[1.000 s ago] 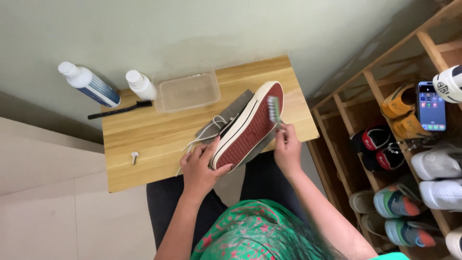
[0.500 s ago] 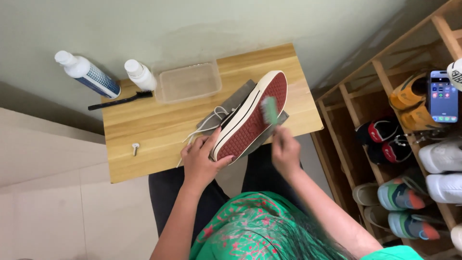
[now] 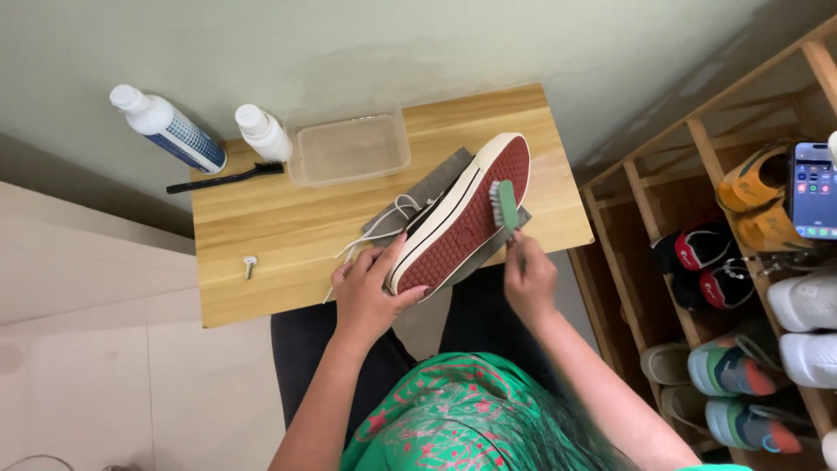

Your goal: The person scrubs the sole of a grey sneaker with a green brush, repeatedly dipping the brush into a water container on a low table. The person holds the shoe steady with one hand while brushing the red sole with the other.

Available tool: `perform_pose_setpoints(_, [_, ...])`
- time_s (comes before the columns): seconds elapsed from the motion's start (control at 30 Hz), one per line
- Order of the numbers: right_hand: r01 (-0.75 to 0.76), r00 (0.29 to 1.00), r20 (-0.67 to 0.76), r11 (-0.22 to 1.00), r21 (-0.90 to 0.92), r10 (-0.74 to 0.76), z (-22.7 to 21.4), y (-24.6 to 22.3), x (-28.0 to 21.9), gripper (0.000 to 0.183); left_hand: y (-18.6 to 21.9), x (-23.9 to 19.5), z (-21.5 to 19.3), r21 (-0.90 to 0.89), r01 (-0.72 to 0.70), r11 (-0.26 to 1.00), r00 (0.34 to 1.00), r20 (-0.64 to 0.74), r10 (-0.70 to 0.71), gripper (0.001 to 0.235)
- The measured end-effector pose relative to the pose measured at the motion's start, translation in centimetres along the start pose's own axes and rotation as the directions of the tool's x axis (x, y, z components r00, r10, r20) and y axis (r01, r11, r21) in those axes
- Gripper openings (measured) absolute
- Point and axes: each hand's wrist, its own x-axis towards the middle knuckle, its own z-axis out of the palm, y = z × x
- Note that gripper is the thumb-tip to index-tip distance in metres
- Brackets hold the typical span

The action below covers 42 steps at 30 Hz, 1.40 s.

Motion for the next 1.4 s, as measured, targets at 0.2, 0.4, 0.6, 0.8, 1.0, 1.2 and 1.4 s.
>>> perform_pose_setpoints(0.2, [0.068, 0.997, 0.038, 0.994, -0.084, -0.065, 0.5, 1.9, -2.3, 0.008, 0.2, 0.0, -0.1, -0.005, 0.011, 1.0, 1.0, 0.021, -0.011, 0.094])
perform_pose_setpoints(0.4, [-0.019, 0.998, 0.055, 0.991, -0.132, 0.026, 0.5, 1.9, -3.9, 0.011, 0.2, 0.0, 0.0, -0.021, -0.007, 1.0, 1.0, -0.012, 0.007, 0.093])
perform_pose_setpoints(0.6, [-0.006, 0.999, 0.037, 0.99, -0.139, 0.011, 0.5, 2.5, -4.0, 0.012, 0.1, 0.0, -0.2, -0.03, 0.015, 0.999, 1.0, 0.021, -0.015, 0.095])
perform_pose_setpoints(0.8, [0.149, 0.989, 0.047, 0.961, -0.231, -0.142, 0.6, 3.1, -5.1, 0.016, 0.0, 0.1, 0.0, -0.035, 0.028, 0.999, 0.999, 0.03, -0.027, 0.097])
perform_pose_setpoints(1.0, [0.257, 0.966, 0.084, 0.936, -0.241, -0.243, -0.1, 1.9, -5.5, 0.026, 0.1, 0.1, 0.0, -0.059, 0.025, 0.998, 1.0, 0.013, -0.025, 0.097])
perform_pose_setpoints(1.2, [0.187, 0.982, 0.045, 0.946, -0.265, -0.182, 0.1, 1.7, -6.5, 0.025, 0.3, -0.2, -0.1, -0.069, 0.016, 0.997, 1.0, 0.012, -0.015, 0.096])
perform_pose_setpoints(1.4, [0.132, 0.991, 0.036, 0.968, -0.216, -0.127, -1.1, 3.3, -5.4, 0.017, 0.6, -0.3, -0.8, -0.058, 0.028, 0.998, 0.998, 0.051, -0.026, 0.095])
